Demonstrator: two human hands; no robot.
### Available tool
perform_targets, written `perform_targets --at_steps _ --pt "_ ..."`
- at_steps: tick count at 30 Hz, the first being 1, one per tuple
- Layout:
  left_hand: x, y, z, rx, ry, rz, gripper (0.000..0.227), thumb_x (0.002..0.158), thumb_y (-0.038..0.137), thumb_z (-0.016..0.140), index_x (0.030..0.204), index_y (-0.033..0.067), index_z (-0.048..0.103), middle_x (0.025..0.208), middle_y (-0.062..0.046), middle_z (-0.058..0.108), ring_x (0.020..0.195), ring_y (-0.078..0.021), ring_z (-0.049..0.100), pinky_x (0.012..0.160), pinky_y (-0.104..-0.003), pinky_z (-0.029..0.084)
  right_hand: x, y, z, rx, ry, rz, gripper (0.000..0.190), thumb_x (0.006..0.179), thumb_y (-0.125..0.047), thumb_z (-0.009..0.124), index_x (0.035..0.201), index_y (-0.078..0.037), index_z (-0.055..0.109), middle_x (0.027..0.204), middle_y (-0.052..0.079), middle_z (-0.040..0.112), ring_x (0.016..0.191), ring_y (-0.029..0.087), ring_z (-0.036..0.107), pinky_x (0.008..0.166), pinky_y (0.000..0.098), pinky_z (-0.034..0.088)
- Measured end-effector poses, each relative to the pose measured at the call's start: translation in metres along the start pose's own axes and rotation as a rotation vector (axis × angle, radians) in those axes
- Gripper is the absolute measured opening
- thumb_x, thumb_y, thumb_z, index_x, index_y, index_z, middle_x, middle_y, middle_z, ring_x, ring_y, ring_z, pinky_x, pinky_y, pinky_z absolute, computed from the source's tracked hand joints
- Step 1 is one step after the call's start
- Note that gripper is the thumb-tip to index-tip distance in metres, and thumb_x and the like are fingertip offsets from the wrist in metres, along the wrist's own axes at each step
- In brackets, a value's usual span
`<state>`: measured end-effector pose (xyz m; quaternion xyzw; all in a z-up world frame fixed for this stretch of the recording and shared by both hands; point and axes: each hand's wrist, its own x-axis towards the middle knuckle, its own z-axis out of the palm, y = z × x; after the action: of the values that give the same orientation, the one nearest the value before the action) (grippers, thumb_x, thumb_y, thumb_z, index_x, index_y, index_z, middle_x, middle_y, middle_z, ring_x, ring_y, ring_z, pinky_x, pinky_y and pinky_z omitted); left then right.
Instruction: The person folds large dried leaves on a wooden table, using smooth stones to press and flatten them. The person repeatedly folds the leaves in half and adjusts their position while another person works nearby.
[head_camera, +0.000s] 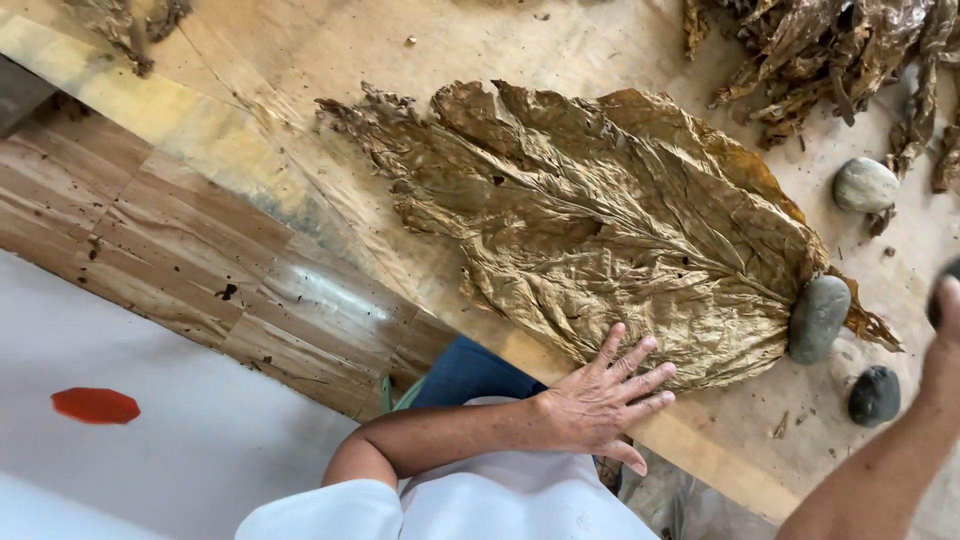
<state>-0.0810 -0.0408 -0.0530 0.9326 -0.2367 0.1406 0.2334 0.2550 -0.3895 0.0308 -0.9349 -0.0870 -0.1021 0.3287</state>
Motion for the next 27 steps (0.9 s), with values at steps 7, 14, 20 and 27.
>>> perform_targets --at_steps 7,14,20,27 --pt "0.001 0.001 -0.006 0.126 -0.001 -0.006 0.1 0.078 0.09 0.038 0.154 0.0261 0.049 0.165 -0.006 0.042 0.155 -0.045 0.033 0.124 -0.077 0.011 -0.064 -0.306 0.174 0.052 -0.121 -0.196 0.057 0.088 0.002 0.086 0.139 -0.009 0.061 0.128 0.026 0.066 0.102 0.033 0.073 0.071 0.0327 0.069" --pt "0.005 0.002 0.011 0.108 -0.089 0.003 0.085 0.087 0.077 0.027 0.151 0.026 0.048 0.157 -0.005 0.049 0.149 -0.0393 0.041 0.12 -0.074 0.022 -0.12 -0.402 0.333 0.167 -0.679 -0.881 0.066 0.097 -0.041 0.071 0.151 -0.014 0.044 0.145 0.024 0.049 0.129 0.039 0.043 0.105 0.0631 0.038" --pt "0.002 0.003 -0.013 0.054 0.086 0.029 0.083 0.08 0.076 0.048 0.137 0.0187 0.064 0.142 -0.006 0.063 0.137 -0.0377 0.054 0.119 -0.07 0.033 -0.11 -0.405 0.339 0.216 -0.634 -1.043 0.062 0.107 -0.046 0.058 0.153 -0.008 0.042 0.146 0.023 0.05 0.13 0.041 0.052 0.108 0.0543 0.045" --pt "0.0 -0.051 -0.111 -0.126 0.22 0.107 0.047 0.096 0.031 0.071 0.136 0.0083 0.067 0.148 -0.015 0.061 0.14 -0.0393 0.055 0.121 -0.065 0.035 0.014 -0.338 0.304 -0.035 -0.402 -0.68 0.039 0.102 -0.005 0.061 0.141 -0.006 0.061 0.149 0.021 0.051 0.137 0.037 0.046 0.118 0.0575 0.033"
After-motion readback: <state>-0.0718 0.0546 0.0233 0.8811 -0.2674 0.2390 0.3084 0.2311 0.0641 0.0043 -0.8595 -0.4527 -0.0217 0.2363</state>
